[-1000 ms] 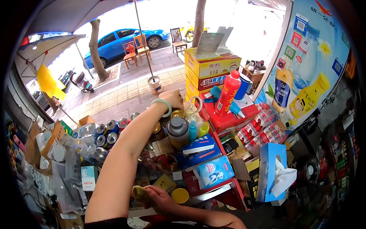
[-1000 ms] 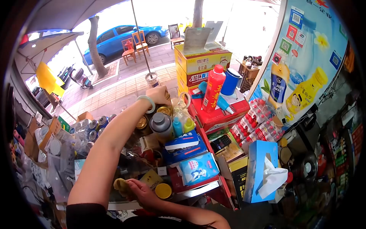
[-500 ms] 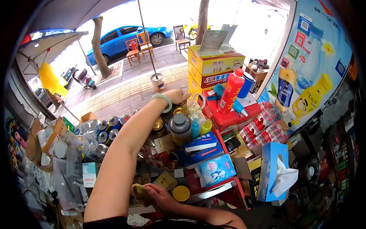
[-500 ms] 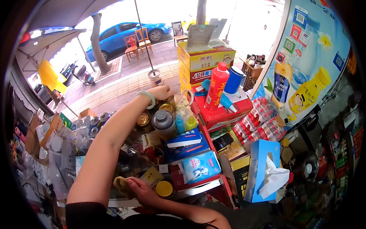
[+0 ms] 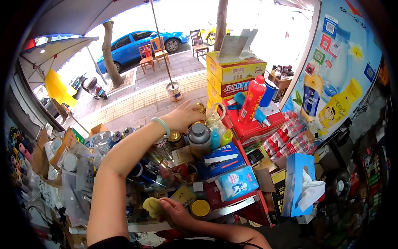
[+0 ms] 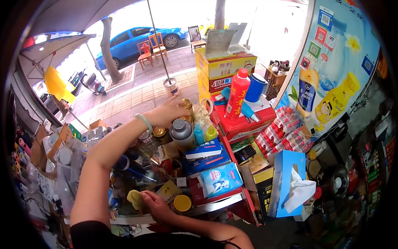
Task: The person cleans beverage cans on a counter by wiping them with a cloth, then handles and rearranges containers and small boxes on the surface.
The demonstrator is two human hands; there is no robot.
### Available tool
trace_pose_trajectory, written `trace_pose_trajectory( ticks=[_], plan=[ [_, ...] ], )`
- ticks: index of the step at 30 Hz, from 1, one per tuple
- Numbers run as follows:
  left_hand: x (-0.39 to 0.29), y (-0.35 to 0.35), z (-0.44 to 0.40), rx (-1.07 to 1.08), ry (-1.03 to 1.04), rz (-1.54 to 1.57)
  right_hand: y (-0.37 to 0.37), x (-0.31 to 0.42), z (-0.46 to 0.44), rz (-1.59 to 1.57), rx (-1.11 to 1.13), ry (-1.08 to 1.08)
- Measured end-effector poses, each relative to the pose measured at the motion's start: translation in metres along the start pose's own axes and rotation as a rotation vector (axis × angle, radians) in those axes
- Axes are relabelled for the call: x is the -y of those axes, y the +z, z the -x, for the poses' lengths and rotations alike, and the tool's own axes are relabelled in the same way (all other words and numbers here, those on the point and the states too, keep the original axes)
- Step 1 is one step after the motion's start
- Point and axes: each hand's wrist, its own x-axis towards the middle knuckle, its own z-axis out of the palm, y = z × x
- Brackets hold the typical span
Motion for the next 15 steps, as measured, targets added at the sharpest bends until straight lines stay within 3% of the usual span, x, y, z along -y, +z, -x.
trace_pose_trajectory(
  ticks=[4,7,15],
  plan=[
    [0.001,0.03,-0.01,-0.151,-0.008,-0.212,0.004,0.002,0.0,0.008,0.024,-0.008],
    [0.004,0.031,-0.014,-0.041,-0.039,-0.16,0.004,-0.004,0.001,0.015,0.035,-0.034],
    [0.008,0.021,0.004,-0.085,-0.014,-0.053,-0.005,-0.013,0.001,0.074,0.045,-0.065]
  ],
)
